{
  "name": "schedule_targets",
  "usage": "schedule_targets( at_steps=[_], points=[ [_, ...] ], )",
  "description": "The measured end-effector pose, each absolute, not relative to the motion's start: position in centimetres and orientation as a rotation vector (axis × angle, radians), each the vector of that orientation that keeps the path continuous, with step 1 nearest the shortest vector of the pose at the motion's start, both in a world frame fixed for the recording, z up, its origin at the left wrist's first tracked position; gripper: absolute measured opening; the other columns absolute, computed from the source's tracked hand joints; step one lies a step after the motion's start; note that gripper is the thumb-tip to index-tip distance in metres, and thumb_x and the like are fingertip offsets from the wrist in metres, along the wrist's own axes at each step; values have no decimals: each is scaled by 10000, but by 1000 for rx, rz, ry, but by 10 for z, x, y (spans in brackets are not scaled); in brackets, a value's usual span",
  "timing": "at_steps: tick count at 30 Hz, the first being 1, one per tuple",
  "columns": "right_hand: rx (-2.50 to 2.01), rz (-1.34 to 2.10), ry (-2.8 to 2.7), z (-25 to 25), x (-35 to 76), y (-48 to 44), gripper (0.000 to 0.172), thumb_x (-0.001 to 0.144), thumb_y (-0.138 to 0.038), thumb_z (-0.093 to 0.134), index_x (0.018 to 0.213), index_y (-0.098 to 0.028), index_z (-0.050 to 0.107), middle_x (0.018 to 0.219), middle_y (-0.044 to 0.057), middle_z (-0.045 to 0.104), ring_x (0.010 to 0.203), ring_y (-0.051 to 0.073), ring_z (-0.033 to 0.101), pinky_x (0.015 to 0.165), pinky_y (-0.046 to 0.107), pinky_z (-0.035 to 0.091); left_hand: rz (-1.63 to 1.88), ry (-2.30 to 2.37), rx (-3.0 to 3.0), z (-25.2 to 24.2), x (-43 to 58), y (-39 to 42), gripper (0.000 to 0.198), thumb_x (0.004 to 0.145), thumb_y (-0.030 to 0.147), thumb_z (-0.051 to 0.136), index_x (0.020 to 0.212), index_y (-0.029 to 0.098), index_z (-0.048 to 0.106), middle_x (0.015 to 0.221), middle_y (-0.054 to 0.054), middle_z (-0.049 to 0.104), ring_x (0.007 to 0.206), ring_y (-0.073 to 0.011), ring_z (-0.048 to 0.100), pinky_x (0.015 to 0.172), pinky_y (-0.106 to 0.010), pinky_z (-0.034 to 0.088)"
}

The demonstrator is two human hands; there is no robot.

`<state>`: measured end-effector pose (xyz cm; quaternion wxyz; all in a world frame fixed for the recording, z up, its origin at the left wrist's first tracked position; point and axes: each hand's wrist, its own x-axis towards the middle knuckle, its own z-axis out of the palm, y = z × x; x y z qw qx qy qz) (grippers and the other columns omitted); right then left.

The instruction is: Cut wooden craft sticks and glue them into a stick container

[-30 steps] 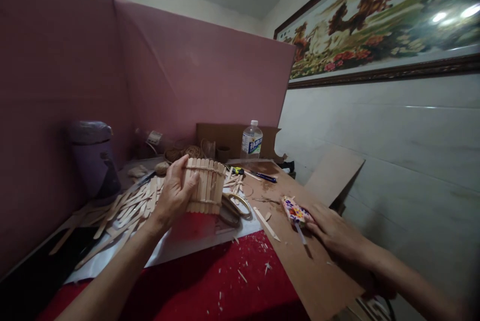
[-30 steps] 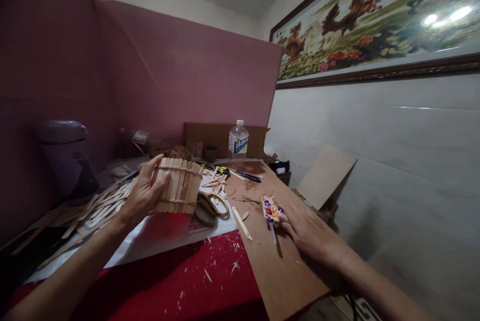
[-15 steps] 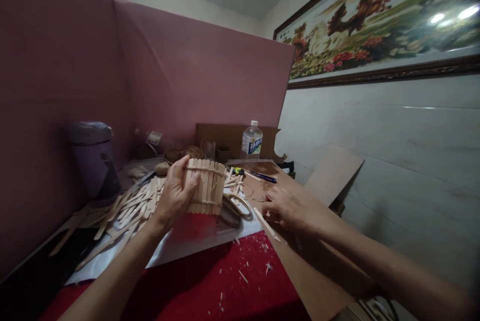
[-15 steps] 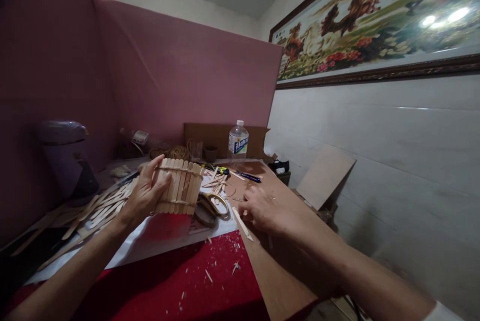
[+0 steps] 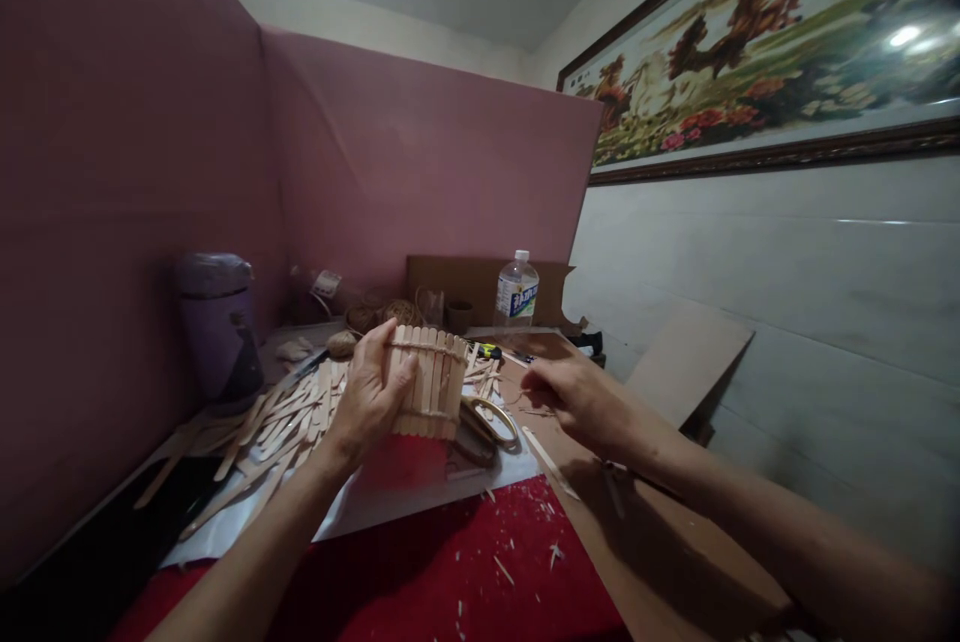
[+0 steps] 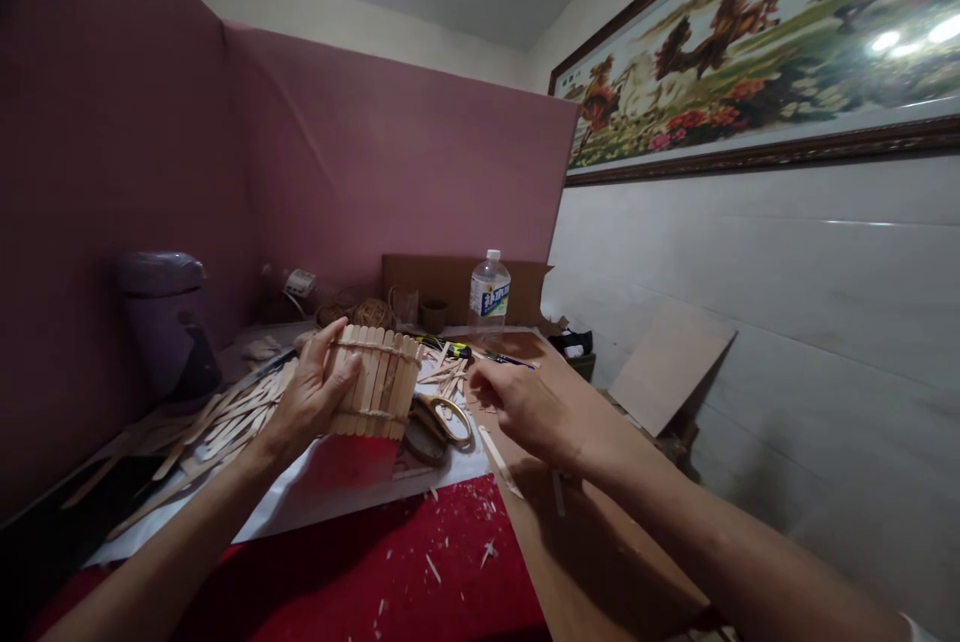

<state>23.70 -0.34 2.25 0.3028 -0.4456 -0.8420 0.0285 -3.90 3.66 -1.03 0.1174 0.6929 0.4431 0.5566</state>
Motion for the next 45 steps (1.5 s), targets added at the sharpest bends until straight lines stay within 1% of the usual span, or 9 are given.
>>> schedule_targets(
  at_steps=[2, 6, 8, 10, 12, 17, 27, 34, 45],
  points=[
    [-1122, 188, -2223, 31, 221, -6, 226, 723, -55, 501, 870, -171, 630, 814, 44, 655, 717, 146, 564, 656, 286, 437, 1625, 1310, 2027, -10, -39, 37, 560, 848, 475, 451, 1337, 209, 389, 1343, -111, 419, 1262, -266, 392, 1084, -467, 283],
    [-888, 553, -2133, 40, 190, -10, 214, 717, -64, 483, 785, -182, 648, 859, 26, 646, 806, 142, 596, 705, 286, 487, 1632, 1314, 2039, -11, -39, 38, 550, 850, 468, 451, 1340, 228, 384, 1338, -108, 424, 1258, -269, 394, 1079, -490, 280],
    [-833, 689, -2016, 40, 178, -8, 162, 732, -113, 522, 787, -185, 656, 815, 13, 638, 742, 127, 594, 662, 276, 499, 1639, 1299, 2047, -11, -39, 38, 541, 854, 463, 453, 1342, 242, 377, 1345, -101, 419, 1261, -265, 390, 1080, -497, 276],
    [-888, 751, -1896, 39, 170, -4, 81, 737, -185, 594, 786, -172, 657, 691, -5, 614, 588, 104, 556, 559, 260, 479, 1640, 1291, 2049, -12, -39, 38, 542, 858, 462, 454, 1343, 236, 372, 1350, -102, 414, 1264, -260, 385, 1083, -495, 272],
    [-954, 787, -1819, 40, 164, 1, 90, 729, -243, 647, 751, -156, 650, 582, -24, 573, 484, 86, 506, 483, 244, 441, 1634, 1287, 2044, -12, -40, 38, 546, 860, 465, 455, 1344, 228, 370, 1350, -105, 413, 1265, -257, 382, 1084, -492, 271],
    [-897, 921, -1752, 41, 159, 9, 109, 697, -253, 664, 732, -151, 675, 574, -31, 578, 500, 81, 513, 494, 231, 448, 1636, 1289, 2041, -12, -39, 38, 551, 861, 466, 450, 1348, 224, 366, 1344, -109, 414, 1259, -260, 385, 1079, -488, 281],
    [-886, 1142, -1450, 21, 154, 28, 223, 543, -272, 777, 640, -154, 613, 541, -42, 584, 458, 83, 512, 470, 238, 448, 1634, 1297, 2030, -12, -39, 38, 552, 858, 463, 453, 1342, 210, 372, 1345, -108, 414, 1255, -254, 387, 1078, -465, 284],
    [-895, 1163, -1427, 22, 147, 22, 220, 556, -275, 773, 654, -142, 629, 557, -36, 587, 483, 73, 490, 488, 221, 401, 1639, 1294, 2034, -12, -40, 39, 543, 857, 465, 452, 1337, 223, 374, 1339, -107, 418, 1243, -256, 397, 1068, -481, 290],
    [-936, 1127, -1416, 25, 144, 18, 198, 546, -248, 749, 648, -137, 620, 574, -32, 583, 508, 83, 502, 496, 228, 415, 1648, 1298, 2027, -11, -38, 36, 542, 859, 459, 453, 1334, 208, 380, 1333, -109, 422, 1241, -249, 398, 1074, -466, 287]
  ],
)
